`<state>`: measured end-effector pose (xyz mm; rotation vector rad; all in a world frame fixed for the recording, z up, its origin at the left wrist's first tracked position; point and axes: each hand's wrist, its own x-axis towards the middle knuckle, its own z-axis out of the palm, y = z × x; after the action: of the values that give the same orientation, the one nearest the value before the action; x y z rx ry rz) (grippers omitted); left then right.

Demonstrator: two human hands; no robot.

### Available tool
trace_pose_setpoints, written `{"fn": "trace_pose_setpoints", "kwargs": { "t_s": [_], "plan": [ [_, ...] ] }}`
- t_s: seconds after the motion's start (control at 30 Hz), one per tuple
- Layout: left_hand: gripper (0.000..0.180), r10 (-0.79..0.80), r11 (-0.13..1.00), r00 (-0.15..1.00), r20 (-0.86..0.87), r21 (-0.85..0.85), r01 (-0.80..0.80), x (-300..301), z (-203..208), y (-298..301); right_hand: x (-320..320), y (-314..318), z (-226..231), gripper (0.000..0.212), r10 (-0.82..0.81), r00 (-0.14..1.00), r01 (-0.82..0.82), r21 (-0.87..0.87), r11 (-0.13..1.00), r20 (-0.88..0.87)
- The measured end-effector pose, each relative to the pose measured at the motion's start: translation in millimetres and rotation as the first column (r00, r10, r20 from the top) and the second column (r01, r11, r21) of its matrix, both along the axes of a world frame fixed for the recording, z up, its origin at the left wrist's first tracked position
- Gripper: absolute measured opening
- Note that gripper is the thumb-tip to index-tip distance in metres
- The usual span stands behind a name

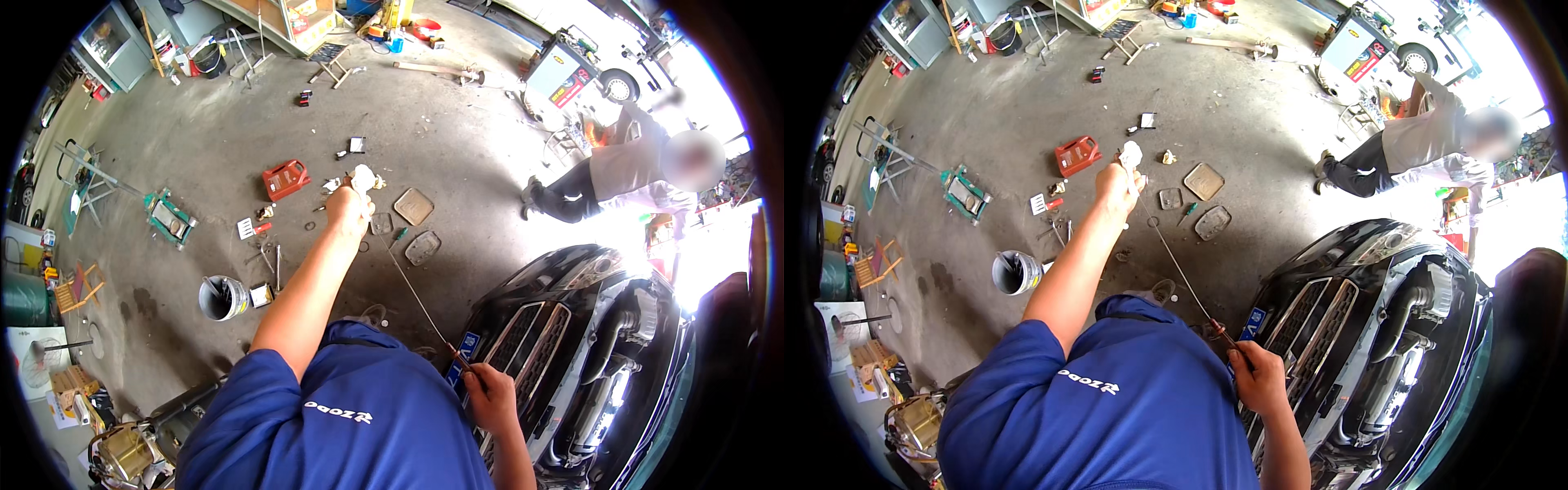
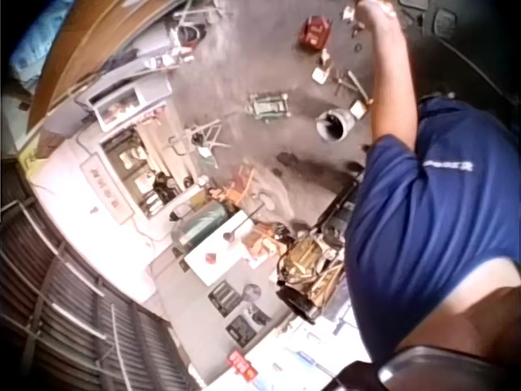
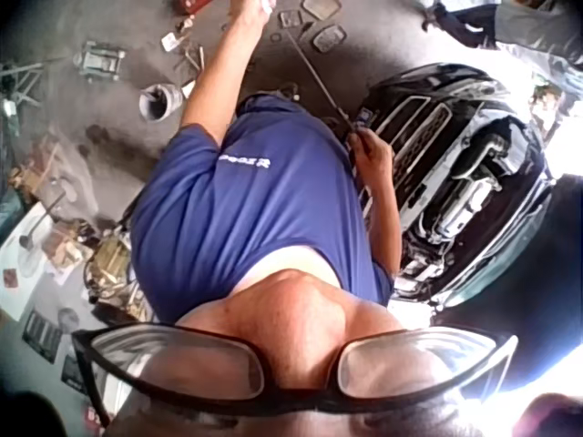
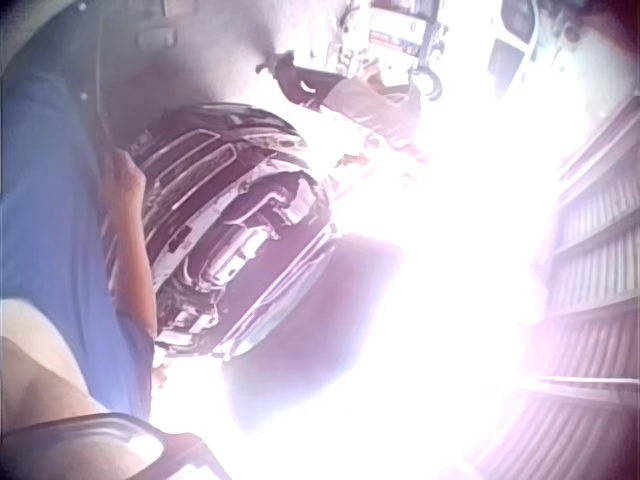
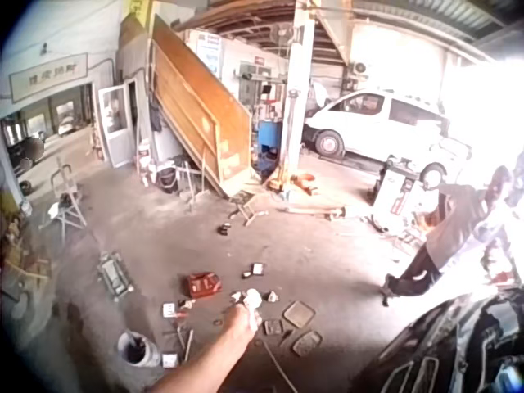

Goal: The person pours engine oil from a red container into the engine of a car with the hood open. They then use a dipstick to check the oil level, wiping it with a paper towel between checks. Finally, they close the oil cap and enter the car to start the engine.

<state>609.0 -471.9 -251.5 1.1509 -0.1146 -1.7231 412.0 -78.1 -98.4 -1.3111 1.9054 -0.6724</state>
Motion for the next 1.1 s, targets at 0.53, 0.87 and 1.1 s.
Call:
{"fn": "trace_pose_setpoints", "kwargs": {
  "t_s": [0.53,0.87,1.1],
  "plan": [
    [0.017,-0.03,0.999,0.98,0.195,0.027,0.025,-59.0,-39.6,-25.1,-9.0,15.9,-11.1,0.011,0.034,0.902,-0.154,-0.247,0.957,-0.431],
    [0.029,-0.109,0.966,0.9,0.423,-0.168,0.196,29.8,-115.9,-114.6,-56.8,83.5,-18.1,0.028,-0.568,0.558,0.564,0.225,0.794,0.604],
    [0.021,-0.542,0.519,0.639,0.545,-0.381,0.765,-46.6,-63.9,10.0,-45.2,18.3,-14.2,0.023,-0.5,0.615,0.619,0.019,0.785,0.61]
  ]
}}
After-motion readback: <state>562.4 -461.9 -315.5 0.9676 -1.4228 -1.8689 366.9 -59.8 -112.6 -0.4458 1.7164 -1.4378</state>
